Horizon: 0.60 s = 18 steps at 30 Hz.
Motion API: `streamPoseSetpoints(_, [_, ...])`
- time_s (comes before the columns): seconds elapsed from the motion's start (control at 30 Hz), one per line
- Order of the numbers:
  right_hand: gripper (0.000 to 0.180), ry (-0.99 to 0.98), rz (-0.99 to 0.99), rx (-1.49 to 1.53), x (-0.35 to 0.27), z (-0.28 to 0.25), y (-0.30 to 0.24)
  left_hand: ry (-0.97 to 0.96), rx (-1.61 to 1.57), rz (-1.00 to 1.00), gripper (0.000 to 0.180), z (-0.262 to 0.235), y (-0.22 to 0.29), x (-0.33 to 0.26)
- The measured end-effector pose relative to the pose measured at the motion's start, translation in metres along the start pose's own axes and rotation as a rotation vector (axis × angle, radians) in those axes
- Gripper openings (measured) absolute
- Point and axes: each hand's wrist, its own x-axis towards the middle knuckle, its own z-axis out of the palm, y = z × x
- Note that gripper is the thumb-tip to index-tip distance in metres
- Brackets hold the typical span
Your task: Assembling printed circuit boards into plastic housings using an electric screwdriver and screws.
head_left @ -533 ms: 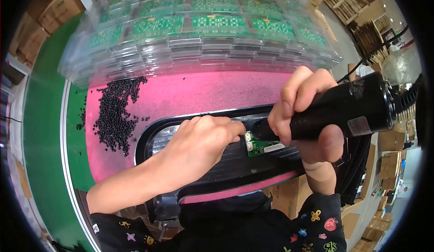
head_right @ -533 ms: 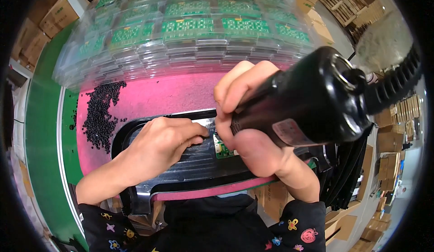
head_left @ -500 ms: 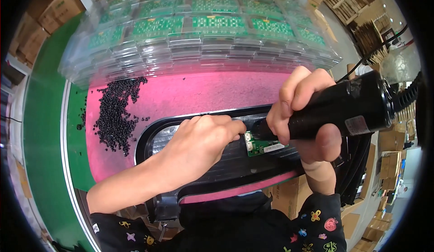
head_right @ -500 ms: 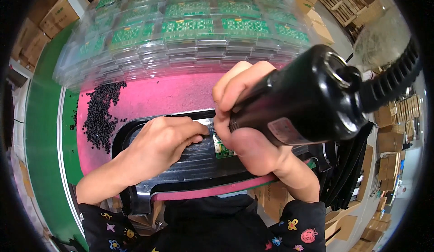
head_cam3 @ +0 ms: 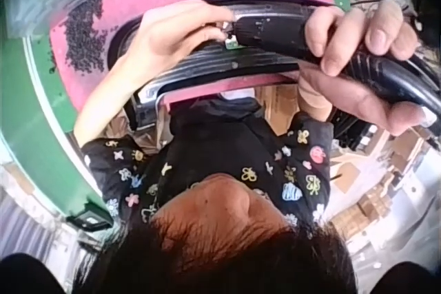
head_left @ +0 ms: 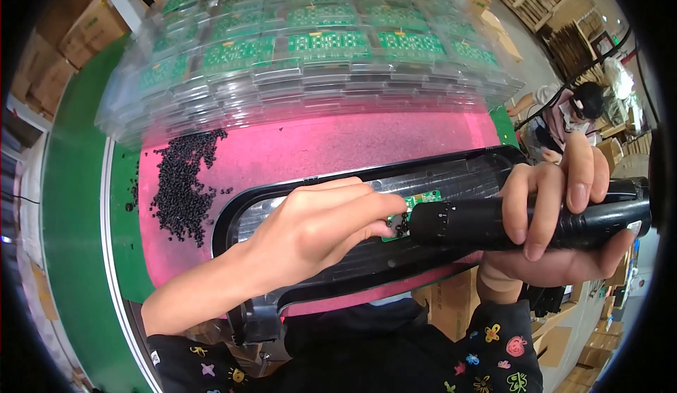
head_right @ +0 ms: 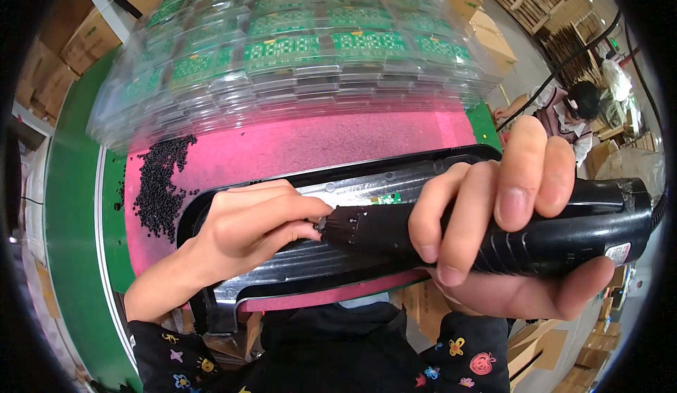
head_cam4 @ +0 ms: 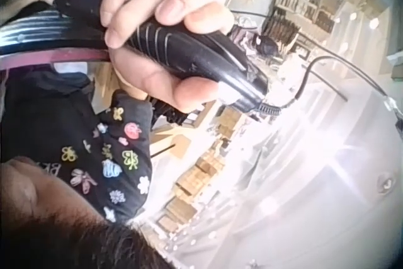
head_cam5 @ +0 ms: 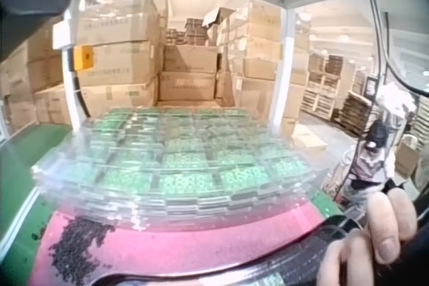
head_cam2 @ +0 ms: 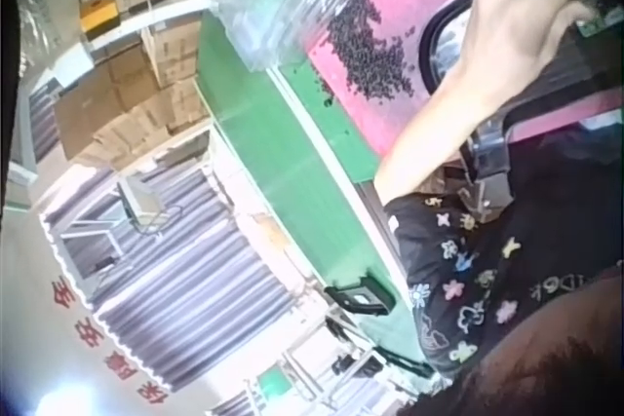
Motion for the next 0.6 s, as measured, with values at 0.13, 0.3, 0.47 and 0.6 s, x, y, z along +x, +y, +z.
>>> streamPoseSetpoints(0.13, [0.041,0.067,-0.029,0.090,-0.005,-0.001,0.002,-0.001,-0.093,-0.026,0.026,0.000,-0.004,-0.004])
streamPoseSetpoints(0.3, [0.041,0.099,-0.039,0.042,-0.005,0.006,-0.001,0.021,-0.039,0.074,0.026,0.000,-0.004,-0.004])
streamPoseSetpoints(0.47, [0.045,-0.046,0.020,0.000,-0.008,-0.001,-0.003,-0.002,-0.054,0.026,0.025,0.000,-0.004,-0.003])
streamPoseSetpoints(0.6, [0.054,-0.146,0.229,-0.188,-0.017,-0.009,0.002,-0.021,0.086,-0.013,0.020,-0.003,-0.003,-0.004])
